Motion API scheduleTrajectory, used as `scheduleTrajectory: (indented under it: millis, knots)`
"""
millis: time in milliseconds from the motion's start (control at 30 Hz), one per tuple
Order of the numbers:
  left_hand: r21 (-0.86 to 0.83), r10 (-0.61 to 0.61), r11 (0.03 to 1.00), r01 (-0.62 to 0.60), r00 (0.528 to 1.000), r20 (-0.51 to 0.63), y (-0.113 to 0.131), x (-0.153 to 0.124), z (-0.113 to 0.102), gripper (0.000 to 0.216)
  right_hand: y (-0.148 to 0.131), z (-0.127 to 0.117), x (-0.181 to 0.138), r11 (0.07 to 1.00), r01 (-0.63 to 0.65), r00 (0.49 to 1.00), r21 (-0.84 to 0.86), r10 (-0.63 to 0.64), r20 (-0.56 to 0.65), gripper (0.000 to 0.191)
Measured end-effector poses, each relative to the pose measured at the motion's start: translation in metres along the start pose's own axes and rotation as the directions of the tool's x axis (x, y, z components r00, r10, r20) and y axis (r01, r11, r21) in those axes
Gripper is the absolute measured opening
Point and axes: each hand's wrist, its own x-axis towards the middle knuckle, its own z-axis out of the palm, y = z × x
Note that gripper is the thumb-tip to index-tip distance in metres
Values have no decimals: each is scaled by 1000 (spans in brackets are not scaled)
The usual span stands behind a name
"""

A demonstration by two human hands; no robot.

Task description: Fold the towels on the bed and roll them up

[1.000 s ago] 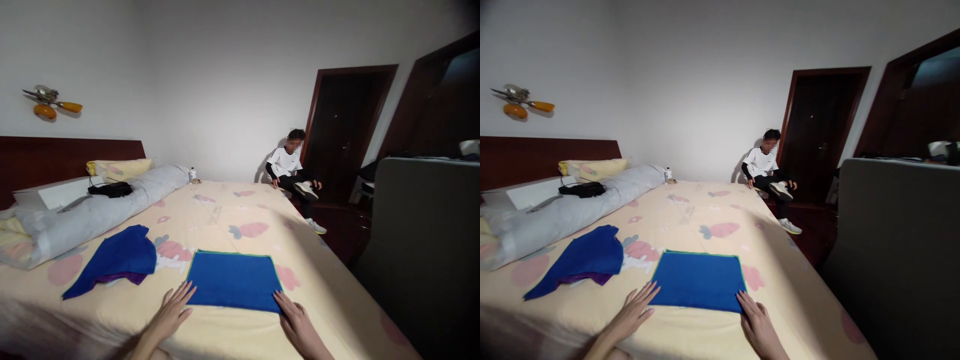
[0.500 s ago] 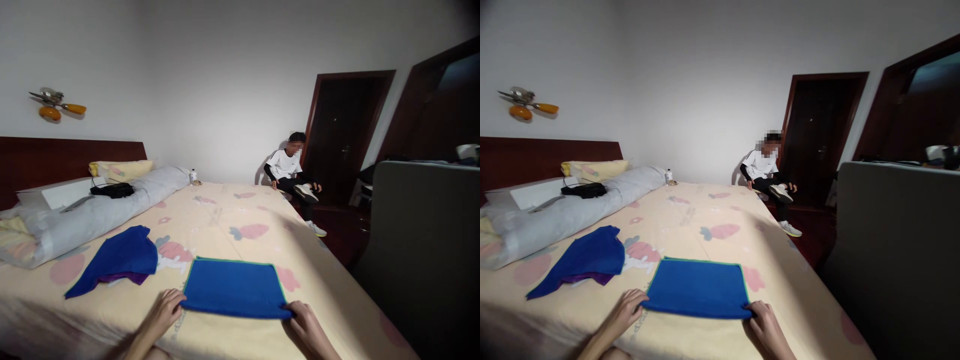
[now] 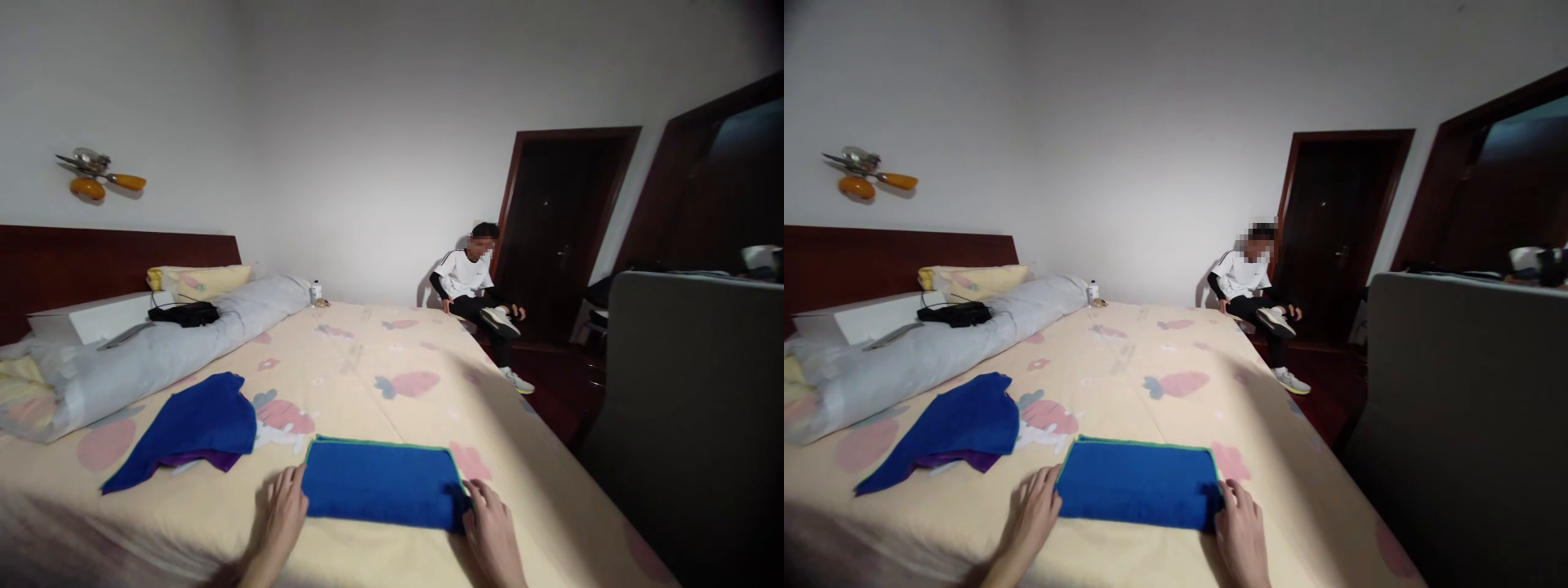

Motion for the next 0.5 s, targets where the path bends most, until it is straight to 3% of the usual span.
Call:
scheduleTrajectory:
  millis: [67, 100, 167, 233, 267, 333, 433, 500]
  knots:
    - [-26, 193, 981, -192, 980, 39, 30, -9, 6, 55, -30, 9, -9, 985, 169, 985, 40, -169, 17, 49]
    - [-63, 305, 951, -301, 949, 75, 47, -14, 10, 60, -47, 13, -13, 961, 267, 960, 77, -272, 62, 50]
    - [-141, 477, 877, -459, 867, 146, 76, -21, 17, 69, -78, 23, -21, 891, 424, 875, 161, -449, 182, 53]
    - [-182, 529, 847, -499, 822, 210, 90, -25, 22, 73, -94, 31, -24, 844, 489, 797, 220, -535, 280, 58]
    - [-184, 520, 853, -488, 821, 236, 90, -25, 24, 73, -95, 34, -25, 840, 492, 782, 230, -542, 308, 59]
    - [-164, 467, 884, -438, 839, 279, 75, -23, 22, 71, -80, 33, -23, 870, 446, 804, 212, -493, 332, 58]
    - [-131, 378, 926, -355, 867, 325, 31, -17, 11, 69, -37, 21, -18, 939, 310, 871, 151, -344, 351, 54]
    - [-144, 376, 926, -348, 861, 343, 1, -14, 3, 71, -8, 9, -15, 953, 268, 881, 140, -301, 365, 52]
